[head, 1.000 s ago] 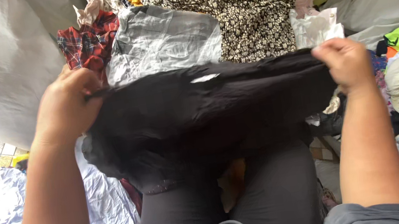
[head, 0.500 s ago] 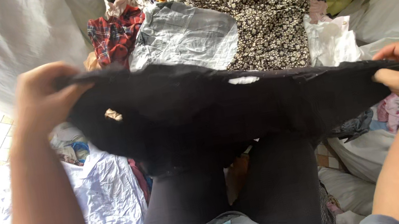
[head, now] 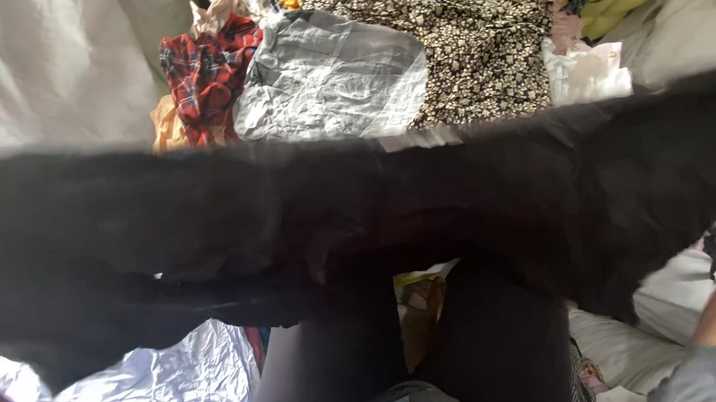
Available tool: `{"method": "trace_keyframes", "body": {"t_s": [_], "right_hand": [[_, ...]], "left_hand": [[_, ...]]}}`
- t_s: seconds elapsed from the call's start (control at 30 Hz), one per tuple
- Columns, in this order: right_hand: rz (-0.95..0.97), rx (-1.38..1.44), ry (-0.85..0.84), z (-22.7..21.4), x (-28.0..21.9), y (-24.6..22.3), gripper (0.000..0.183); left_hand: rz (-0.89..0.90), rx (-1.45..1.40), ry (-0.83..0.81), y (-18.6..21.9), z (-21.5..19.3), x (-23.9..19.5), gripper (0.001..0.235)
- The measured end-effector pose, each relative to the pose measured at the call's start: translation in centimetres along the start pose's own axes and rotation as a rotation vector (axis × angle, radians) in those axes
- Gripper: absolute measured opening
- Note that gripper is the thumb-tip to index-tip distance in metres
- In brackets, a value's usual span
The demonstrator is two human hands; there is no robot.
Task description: The person sits on the floor surrounded by piles of clothes and sorts through them. They pick up a pink shirt, button it, and set it aside. They then pick up a light blue shirt, button it, and set it aside. Finally, they pick up a dark patterned shirt, button it, and set it aside.
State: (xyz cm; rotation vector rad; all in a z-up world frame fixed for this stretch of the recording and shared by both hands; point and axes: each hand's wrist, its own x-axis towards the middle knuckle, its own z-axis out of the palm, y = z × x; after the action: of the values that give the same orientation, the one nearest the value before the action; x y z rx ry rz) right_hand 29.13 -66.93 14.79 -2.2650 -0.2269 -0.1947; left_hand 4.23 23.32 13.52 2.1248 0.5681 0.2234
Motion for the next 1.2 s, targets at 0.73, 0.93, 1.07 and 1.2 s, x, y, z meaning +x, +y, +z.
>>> {"method": "trace_keyframes", "body": {"t_s": [0.73, 0.93, 1.07, 1.2], "right_hand": [[-0.182, -0.216, -0.614, 43.7, -27.8, -19.8, 0.037], [-0.297, -0.224, -0.593, 43.3, -28.4, -20.6, 0.028], [-0.35, -0.121, -0.559, 43.3, -29.2, -21.5, 0.016], [-0.364, -0.086, -0.556, 43.3, -29.4, -21.5, 0.012]], "left_hand": [[-0.21, -0.06, -0.402, -6.4, 27.5, -20.6, 0.035], [-0.307, -0.035, -0.44, -4.6, 26.8, -19.1, 0.048], [-0.508, -0.426, -0.467, -4.1, 28.7, -18.6, 0.052], [-0.405, -0.482, -0.448, -6.0, 30.8, -18.6, 0.028]]}}
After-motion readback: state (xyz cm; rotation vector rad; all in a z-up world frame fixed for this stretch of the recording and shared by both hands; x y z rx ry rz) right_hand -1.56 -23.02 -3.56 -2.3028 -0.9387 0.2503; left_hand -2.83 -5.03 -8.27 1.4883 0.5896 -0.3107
